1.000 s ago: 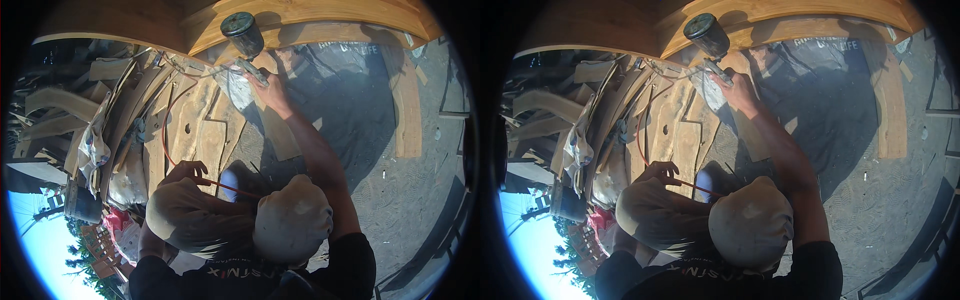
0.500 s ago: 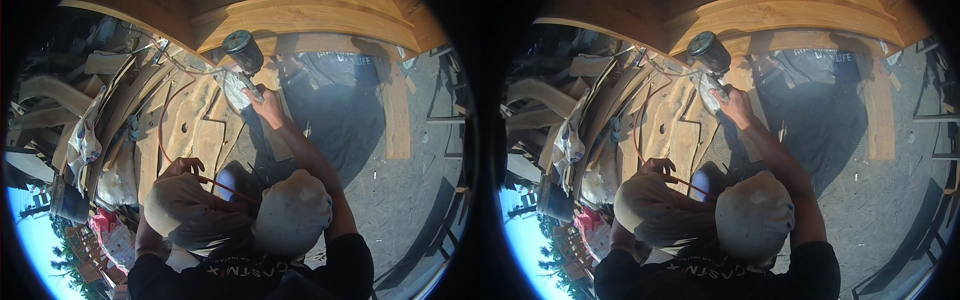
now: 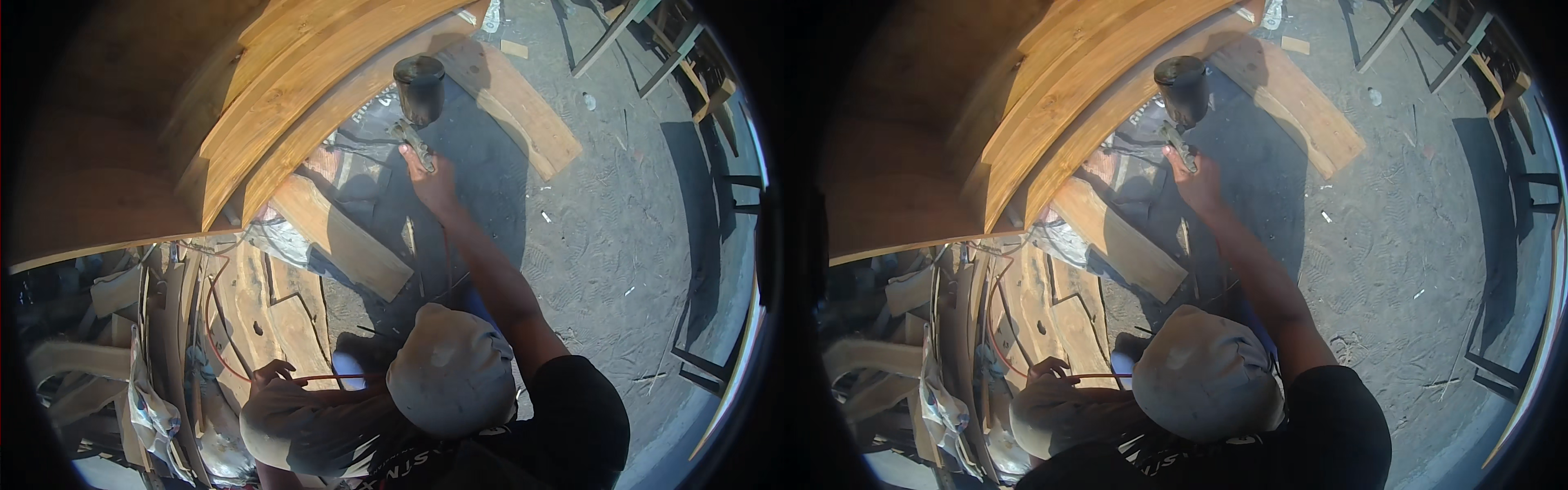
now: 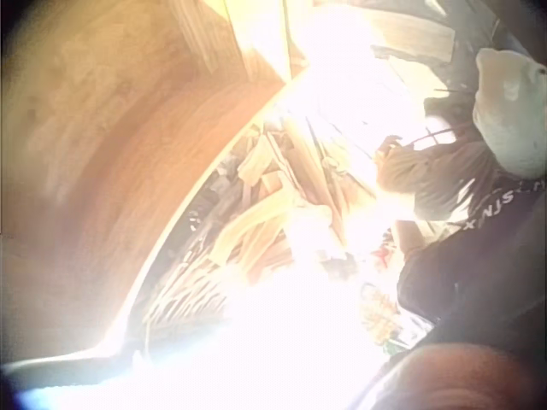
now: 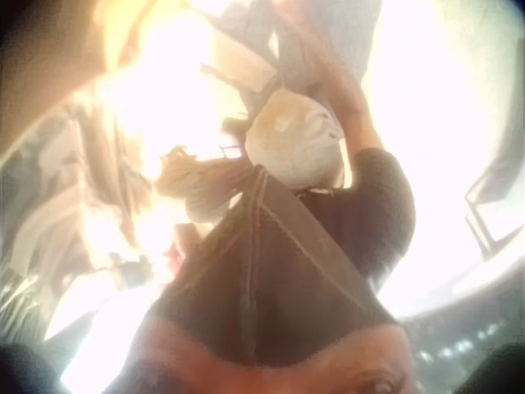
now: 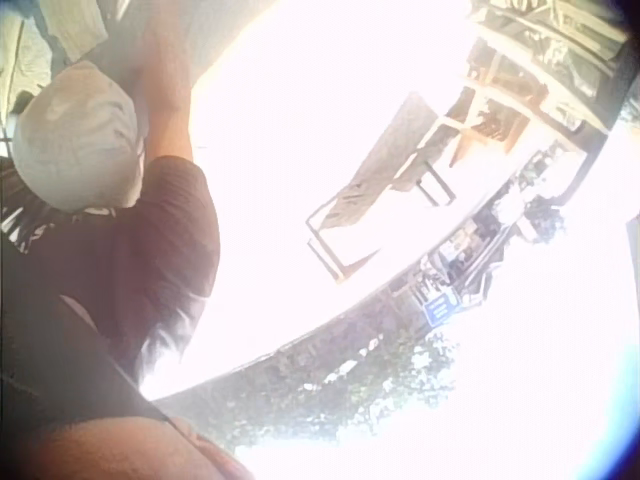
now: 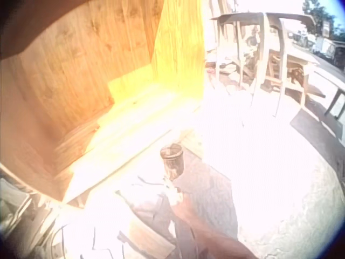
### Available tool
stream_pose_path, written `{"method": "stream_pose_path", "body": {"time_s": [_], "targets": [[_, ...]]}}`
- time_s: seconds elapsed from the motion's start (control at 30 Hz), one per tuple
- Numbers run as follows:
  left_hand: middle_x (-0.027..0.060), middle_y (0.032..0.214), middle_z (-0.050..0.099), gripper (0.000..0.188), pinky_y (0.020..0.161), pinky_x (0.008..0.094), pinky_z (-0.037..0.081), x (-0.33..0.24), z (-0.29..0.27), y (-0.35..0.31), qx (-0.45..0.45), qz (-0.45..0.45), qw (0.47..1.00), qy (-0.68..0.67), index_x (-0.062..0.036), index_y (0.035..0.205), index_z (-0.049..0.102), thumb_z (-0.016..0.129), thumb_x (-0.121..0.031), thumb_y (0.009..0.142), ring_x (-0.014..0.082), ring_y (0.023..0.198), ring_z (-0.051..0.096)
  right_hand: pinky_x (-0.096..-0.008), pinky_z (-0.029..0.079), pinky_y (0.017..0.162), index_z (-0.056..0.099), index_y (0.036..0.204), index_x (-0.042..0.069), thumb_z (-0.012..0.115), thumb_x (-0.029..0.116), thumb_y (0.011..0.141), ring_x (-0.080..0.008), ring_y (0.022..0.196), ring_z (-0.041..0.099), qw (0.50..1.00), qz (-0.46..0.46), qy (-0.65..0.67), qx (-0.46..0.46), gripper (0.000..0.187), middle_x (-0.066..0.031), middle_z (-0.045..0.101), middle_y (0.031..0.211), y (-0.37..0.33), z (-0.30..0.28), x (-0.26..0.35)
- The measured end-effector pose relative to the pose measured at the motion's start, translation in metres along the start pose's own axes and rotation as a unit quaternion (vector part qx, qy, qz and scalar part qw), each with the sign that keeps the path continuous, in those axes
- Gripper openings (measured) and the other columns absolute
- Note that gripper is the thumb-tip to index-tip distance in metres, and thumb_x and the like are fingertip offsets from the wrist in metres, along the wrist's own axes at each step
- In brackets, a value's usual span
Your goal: The person prepares a liquid mixture by pouring from a bottle and a large jug into a cup, stirs it with a stick, and then transfers the liquid into a spray gun. They then use the spray gun to apply the liquid to the interior surfaces of a wooden cabinet.
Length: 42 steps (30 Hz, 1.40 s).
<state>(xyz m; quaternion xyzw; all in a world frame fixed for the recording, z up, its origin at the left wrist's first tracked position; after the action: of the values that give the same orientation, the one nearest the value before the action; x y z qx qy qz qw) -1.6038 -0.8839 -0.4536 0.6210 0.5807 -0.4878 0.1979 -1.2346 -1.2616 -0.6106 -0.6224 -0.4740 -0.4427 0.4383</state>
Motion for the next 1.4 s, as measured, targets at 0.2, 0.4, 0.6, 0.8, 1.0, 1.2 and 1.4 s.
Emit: {"method": "stream_pose_path", "body": {"time_s": [0.2, 0.4, 0.6, 0.8, 1.0, 1.2, 1.4], "targets": [[0.0098, 0.073, 0.075, 0.034, 0.048, 0.0266, 0.049, 0.017, -0.017, 0.029, -0.039, -0.189, 0.981, 0.003, 0.0045, 0.106, 0.07, 0.091, -0.006, 0.081, 0.0115, 0.062, 0.069, -0.0429, 0.054, 0.072, 0.075, 0.106, -0.002, 0.073, 0.042, 0.102, -0.0345, 0.071, 0.071, 0.979, -0.03, 0.0, -0.201, 0.044, -0.0236, 0.071, 0.078, 0.11, -0.125, 0.013], [0.0067, 0.071, 0.072, 0.037, 0.047, 0.0267, 0.043, 0.001, -0.035, 0.098, -0.068, -0.081, 0.973, 0.204, -0.0026, 0.099, 0.074, 0.1, -0.013, 0.074, 0.0077, 0.058, 0.063, -0.042, 0.054, 0.07, 0.075, 0.09, -0.003, 0.072, 0.05, 0.101, -0.0332, 0.072, 0.068, 0.95, -0.08, -0.048, -0.299, 0.055, -0.0195, 0.072, 0.074, 0.195, -0.19, 0.038], [0.0008, 0.072, 0.068, 0.032, 0.052, 0.025, 0.044, 0.002, -0.023, 0.133, -0.077, -0.146, 0.982, 0.09, -0.0034, 0.099, 0.072, 0.097, -0.008, 0.08, 0.0041, 0.062, 0.058, -0.0477, 0.055, 0.072, 0.075, 0.101, -0.003, 0.071, 0.044, 0.103, -0.0452, 0.082, 0.072, 0.951, -0.152, -0.066, -0.262, 0.048, -0.0295, 0.071, 0.081, 0.215, -0.191, 0.068], [-0.0006, 0.072, 0.067, 0.028, 0.053, 0.0246, 0.043, 0.005, -0.023, 0.134, -0.089, -0.12, 0.985, 0.084, -0.0037, 0.098, 0.072, 0.095, -0.001, 0.081, 0.0037, 0.063, 0.057, -0.0463, 0.054, 0.072, 0.073, 0.101, -0.006, 0.07, 0.049, 0.103, -0.0419, 0.076, 0.073, 0.951, -0.131, -0.124, -0.251, 0.054, -0.0288, 0.07, 0.079, 0.243, -0.166, 0.072], [-0.0019, 0.068, 0.066, 0.029, 0.049, 0.0246, 0.038, 0.014, -0.025, 0.121, -0.065, -0.164, 0.981, 0.081, -0.004, 0.096, 0.073, 0.097, -0.006, 0.079, 0.0034, 0.058, 0.056, -0.0517, 0.055, 0.074, 0.073, 0.1, -0.005, 0.069, 0.049, 0.103, -0.0503, 0.087, 0.074, 0.945, -0.132, -0.171, -0.246, 0.054, -0.0319, 0.072, 0.084, 0.242, -0.159, 0.067], [-0.0001, 0.069, 0.068, 0.03, 0.05, 0.024, 0.04, 0.021, -0.028, 0.129, -0.083, -0.118, 0.986, 0.079, -0.0036, 0.097, 0.072, 0.097, -0.007, 0.079, 0.0037, 0.057, 0.057, -0.0555, 0.056, 0.072, 0.072, 0.094, -0.004, 0.069, 0.045, 0.103, -0.0523, 0.084, 0.073, 0.945, -0.174, -0.121, -0.247, 0.049, -0.032, 0.071, 0.081, 0.233, -0.165, 0.075], [0.0026, 0.071, 0.07, 0.031, 0.052, 0.0235, 0.044, 0.025, -0.032, 0.129, -0.053, -0.106, 0.99, 0.073, -0.0037, 0.098, 0.073, 0.097, -0.007, 0.079, 0.0049, 0.06, 0.06, -0.0562, 0.055, 0.075, 0.07, 0.094, -0.005, 0.068, 0.048, 0.103, -0.0529, 0.086, 0.072, 0.938, -0.172, -0.168, -0.249, 0.054, -0.0337, 0.071, 0.082, 0.207, -0.183, 0.093]]}}
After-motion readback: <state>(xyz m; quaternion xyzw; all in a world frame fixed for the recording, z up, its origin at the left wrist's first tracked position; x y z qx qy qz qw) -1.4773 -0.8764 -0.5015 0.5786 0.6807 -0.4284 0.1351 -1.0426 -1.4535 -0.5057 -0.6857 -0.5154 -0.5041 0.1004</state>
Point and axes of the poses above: each hand's wrist, its own y-axis towards the middle knuckle, its own z-axis out of the palm, x = y × z, the point moved 4 cm from there along y, towards the middle knuckle
